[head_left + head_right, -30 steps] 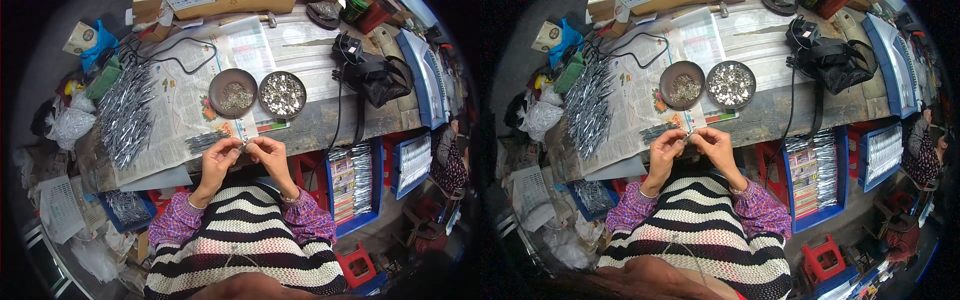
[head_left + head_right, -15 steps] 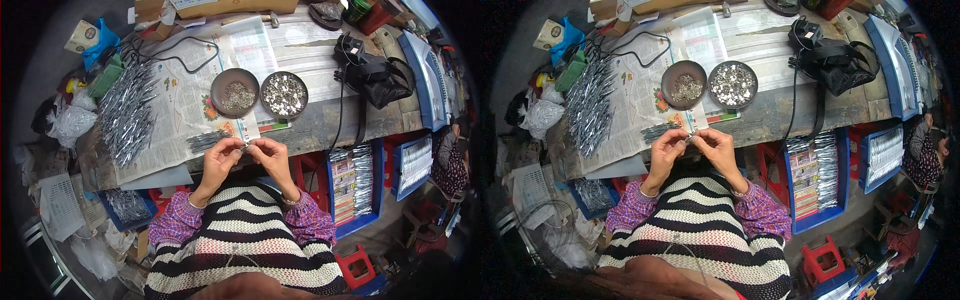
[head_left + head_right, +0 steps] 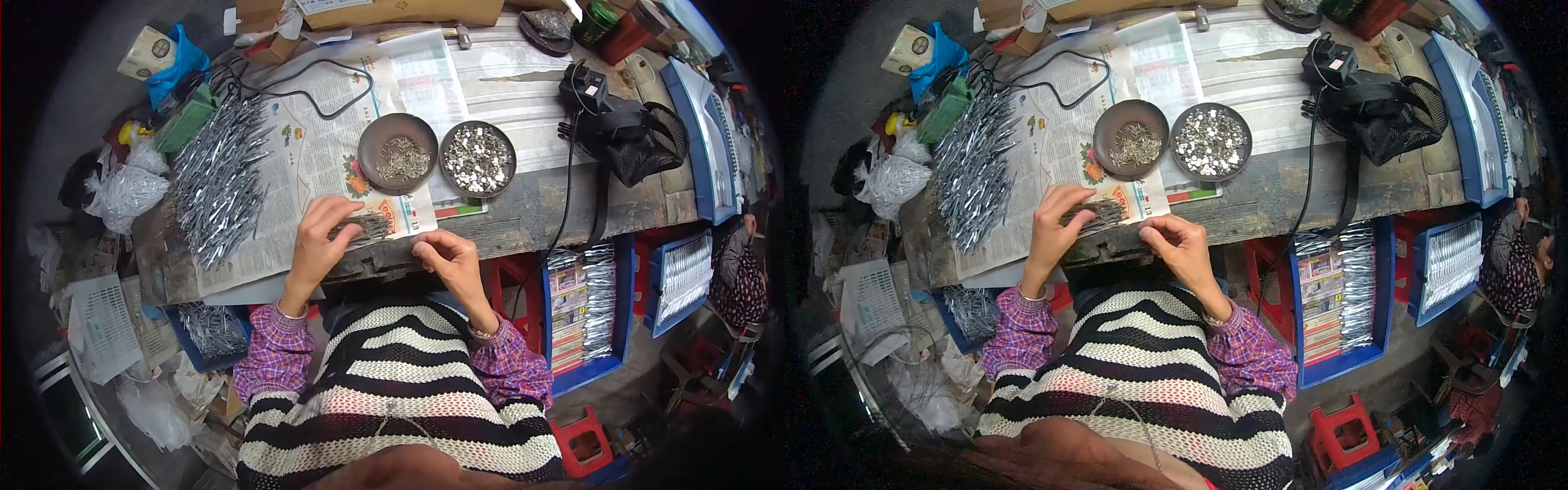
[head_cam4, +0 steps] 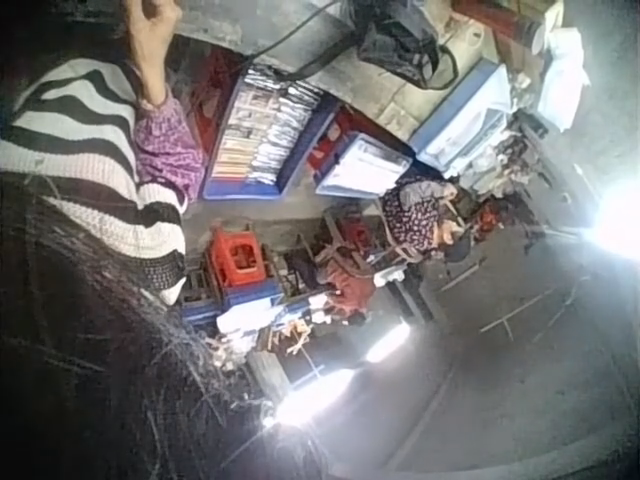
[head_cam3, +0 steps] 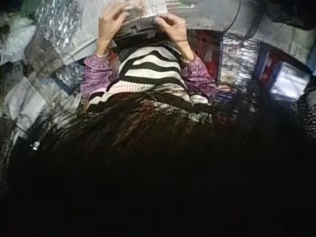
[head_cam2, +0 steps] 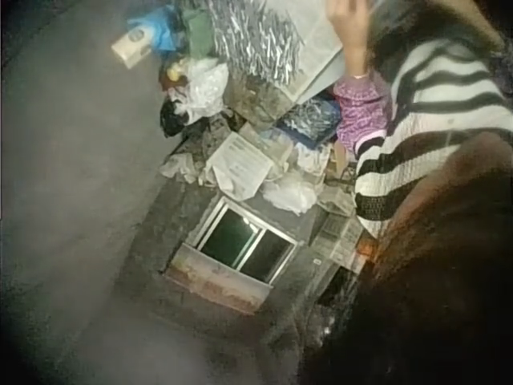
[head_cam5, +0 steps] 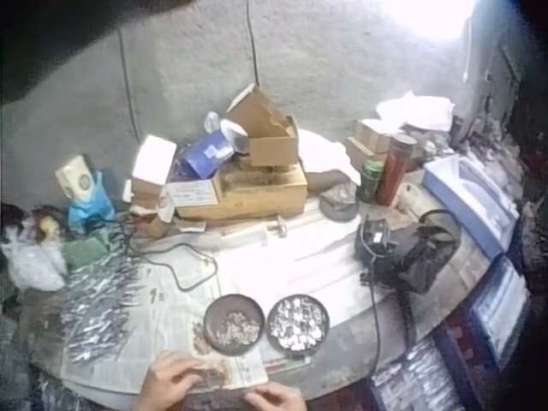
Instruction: Assembling small metal hardware components by threading metal pieces onto pins.
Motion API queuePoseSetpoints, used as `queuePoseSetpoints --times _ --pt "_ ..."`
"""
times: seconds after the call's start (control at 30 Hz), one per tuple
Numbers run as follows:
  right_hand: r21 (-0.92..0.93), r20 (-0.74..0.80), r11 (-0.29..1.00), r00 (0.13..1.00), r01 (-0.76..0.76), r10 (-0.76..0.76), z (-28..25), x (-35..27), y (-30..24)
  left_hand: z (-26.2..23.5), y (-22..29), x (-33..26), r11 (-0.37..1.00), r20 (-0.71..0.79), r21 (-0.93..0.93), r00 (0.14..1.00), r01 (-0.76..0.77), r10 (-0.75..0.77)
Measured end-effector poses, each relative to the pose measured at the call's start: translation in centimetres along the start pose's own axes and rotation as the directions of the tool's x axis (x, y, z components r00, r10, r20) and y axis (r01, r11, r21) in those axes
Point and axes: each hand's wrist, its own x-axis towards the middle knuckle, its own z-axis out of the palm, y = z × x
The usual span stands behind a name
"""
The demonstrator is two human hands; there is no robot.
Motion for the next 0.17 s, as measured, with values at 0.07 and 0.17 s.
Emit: queuePoseSetpoints --times 0.07,0.17 --pt "0.012 -0.003 1.0 1.0 -0.007 0.008 0.0 0.0 -0.1 -0.8 -0.5 -0.3 0.999 0.045 0.035 0.999 -0.015 0.013" --pt "-0.052 0.014 0.998 1.0 0.018 -0.017 -0.1 0.1 0.2 -1.8 -1.2 -1.0 0.993 0.148 0.098 0.986 0.059 -0.073"
